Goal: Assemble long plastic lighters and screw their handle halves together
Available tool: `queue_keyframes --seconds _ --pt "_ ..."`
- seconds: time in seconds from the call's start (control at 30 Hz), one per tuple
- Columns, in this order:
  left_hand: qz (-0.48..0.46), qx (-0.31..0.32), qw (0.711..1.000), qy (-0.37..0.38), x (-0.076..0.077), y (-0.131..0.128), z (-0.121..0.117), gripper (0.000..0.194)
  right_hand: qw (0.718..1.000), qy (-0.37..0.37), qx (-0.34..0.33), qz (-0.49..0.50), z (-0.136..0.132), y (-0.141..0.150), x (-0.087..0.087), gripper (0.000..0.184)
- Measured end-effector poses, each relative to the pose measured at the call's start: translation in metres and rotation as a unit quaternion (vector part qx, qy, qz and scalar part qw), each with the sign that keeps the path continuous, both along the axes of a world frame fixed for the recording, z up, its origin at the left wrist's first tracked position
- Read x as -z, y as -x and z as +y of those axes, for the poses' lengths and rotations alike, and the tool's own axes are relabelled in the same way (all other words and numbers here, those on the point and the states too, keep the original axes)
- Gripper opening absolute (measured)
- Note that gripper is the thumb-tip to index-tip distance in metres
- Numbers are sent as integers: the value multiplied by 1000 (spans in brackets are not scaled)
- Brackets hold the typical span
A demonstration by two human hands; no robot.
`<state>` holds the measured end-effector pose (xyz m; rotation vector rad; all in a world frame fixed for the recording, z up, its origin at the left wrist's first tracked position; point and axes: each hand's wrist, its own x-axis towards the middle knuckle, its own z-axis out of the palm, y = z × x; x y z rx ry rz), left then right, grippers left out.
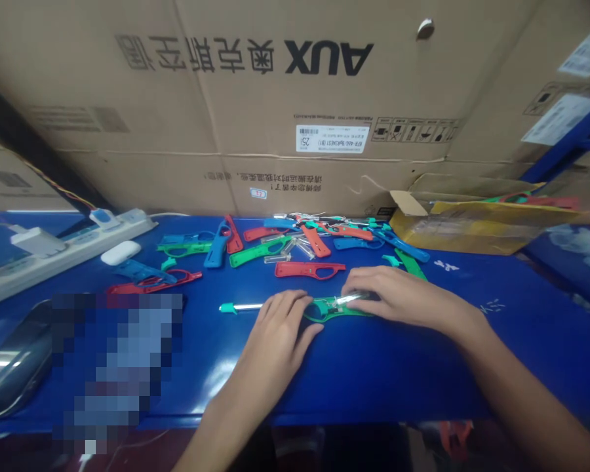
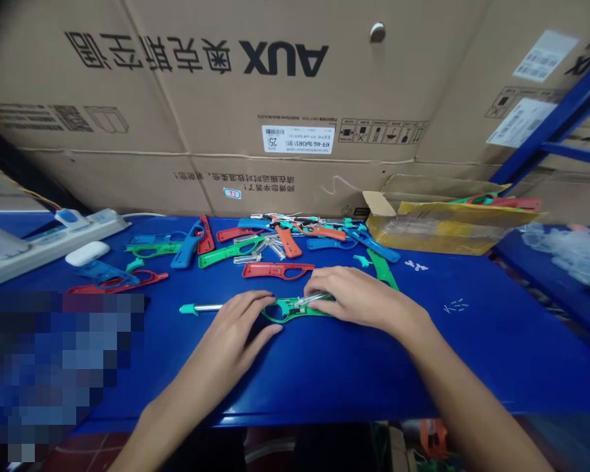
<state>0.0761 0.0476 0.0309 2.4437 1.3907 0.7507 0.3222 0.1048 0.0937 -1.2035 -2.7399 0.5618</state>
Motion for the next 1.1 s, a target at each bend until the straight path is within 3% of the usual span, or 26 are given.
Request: queue_keyframes --seconds 0.2,0.53,0.67,0.8,1.1 --pt "-41 -19 998 -33 13 5 0 26 1000 9 -12 -14 -4 4 3 19" --pt "-94 -30 995 -32 11 7 1 25 1000 14 -10 -14 -5 5 3 18" --pt "-72 -47 995 -52 12 8 2 26 1000 -6 -25 4 -5 6 4 28" --pt "-27 -85 994 -69 11 8 2 25 998 -19 -55 10 -6 10 4 25" --pt "-18 -89 994 -61 9 9 2 24 995 -27 -93 20 -2 11 9 26"
